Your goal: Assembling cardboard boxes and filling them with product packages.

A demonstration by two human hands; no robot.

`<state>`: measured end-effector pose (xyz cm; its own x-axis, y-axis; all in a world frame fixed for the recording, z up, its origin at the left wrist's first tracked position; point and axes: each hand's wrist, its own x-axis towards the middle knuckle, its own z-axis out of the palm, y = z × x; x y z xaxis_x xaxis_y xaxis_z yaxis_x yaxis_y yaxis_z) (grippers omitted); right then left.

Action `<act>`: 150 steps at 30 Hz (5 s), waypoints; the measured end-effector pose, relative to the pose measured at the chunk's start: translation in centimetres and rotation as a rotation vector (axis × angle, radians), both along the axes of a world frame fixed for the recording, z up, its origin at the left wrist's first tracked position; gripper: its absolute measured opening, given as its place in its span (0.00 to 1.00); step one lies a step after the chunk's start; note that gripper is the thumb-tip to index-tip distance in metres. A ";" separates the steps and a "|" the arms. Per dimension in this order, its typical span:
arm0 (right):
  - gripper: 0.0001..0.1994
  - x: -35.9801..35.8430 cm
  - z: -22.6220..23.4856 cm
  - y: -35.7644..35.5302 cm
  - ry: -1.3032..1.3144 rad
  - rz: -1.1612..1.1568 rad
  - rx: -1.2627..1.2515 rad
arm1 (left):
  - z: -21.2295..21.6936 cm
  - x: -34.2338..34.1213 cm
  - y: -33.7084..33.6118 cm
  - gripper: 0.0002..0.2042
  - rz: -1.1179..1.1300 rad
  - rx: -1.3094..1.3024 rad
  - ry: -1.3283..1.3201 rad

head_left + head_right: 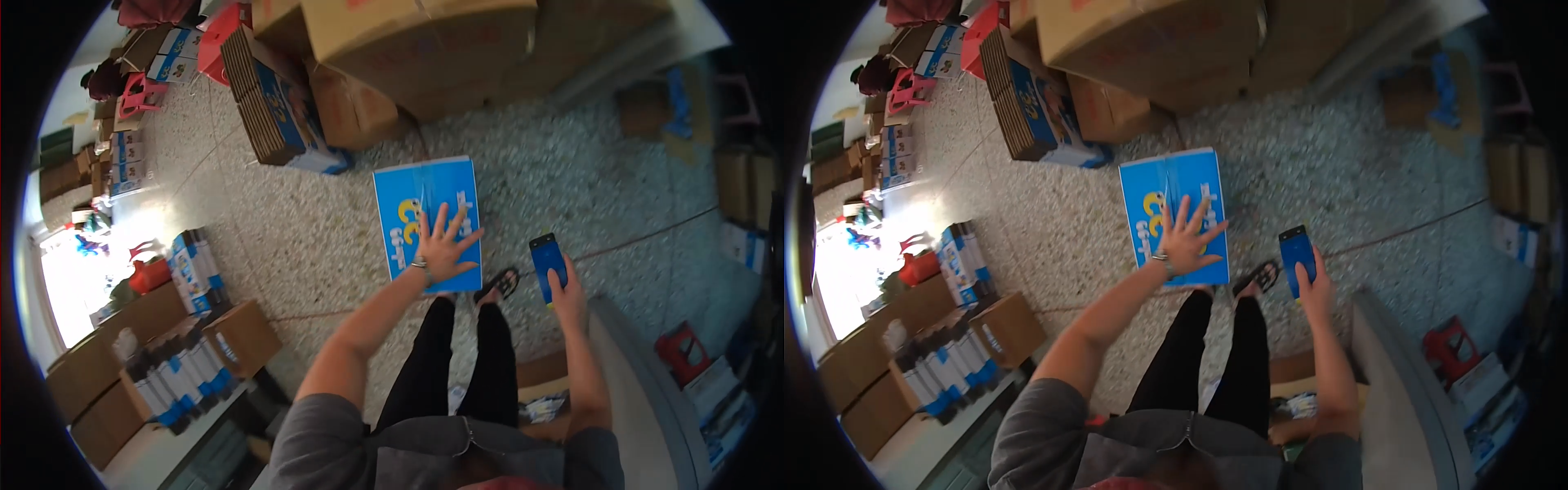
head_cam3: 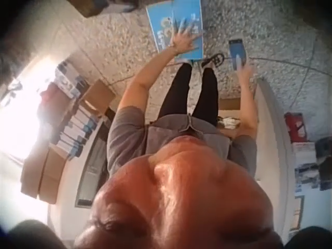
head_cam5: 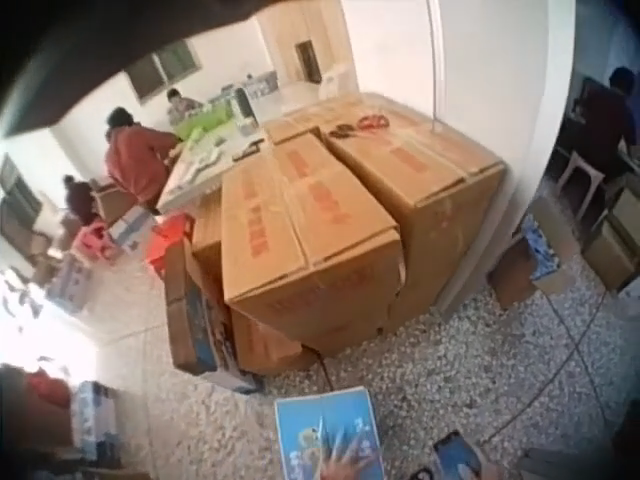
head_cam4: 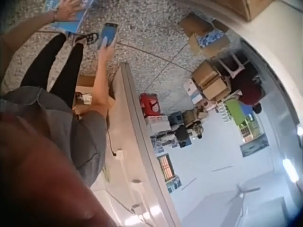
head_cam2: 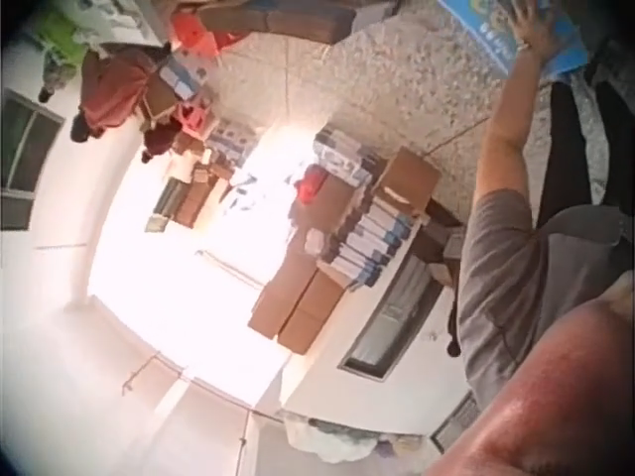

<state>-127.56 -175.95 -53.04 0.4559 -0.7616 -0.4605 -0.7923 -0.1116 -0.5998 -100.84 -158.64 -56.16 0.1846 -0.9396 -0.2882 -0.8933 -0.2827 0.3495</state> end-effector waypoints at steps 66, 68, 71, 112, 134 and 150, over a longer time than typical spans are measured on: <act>0.28 61.5 -0.7 31.7 -0.724 1.143 -0.704 | 3.1 12.3 33.4 0.25 1.811 -1.040 0.442; 0.27 55.1 0.0 31.0 -0.695 1.208 -0.647 | 5.3 17.1 29.6 0.28 1.820 -1.196 0.778; 0.27 43.5 1.6 29.7 -0.595 1.375 -0.523 | 3.7 21.6 26.0 0.30 1.810 -0.998 0.663; 0.38 -0.5 7.2 -6.6 0.054 0.705 -0.549 | 6.1 1.3 10.2 0.24 0.956 -0.419 0.138; 0.37 8.8 -1.6 -4.9 0.683 0.927 -0.032 | 1.4 -6.2 0.6 0.35 0.240 -0.210 0.170; 0.31 11.6 0.1 -11.4 0.556 1.297 0.328 | -7.0 -4.5 -1.6 0.30 0.281 0.095 0.123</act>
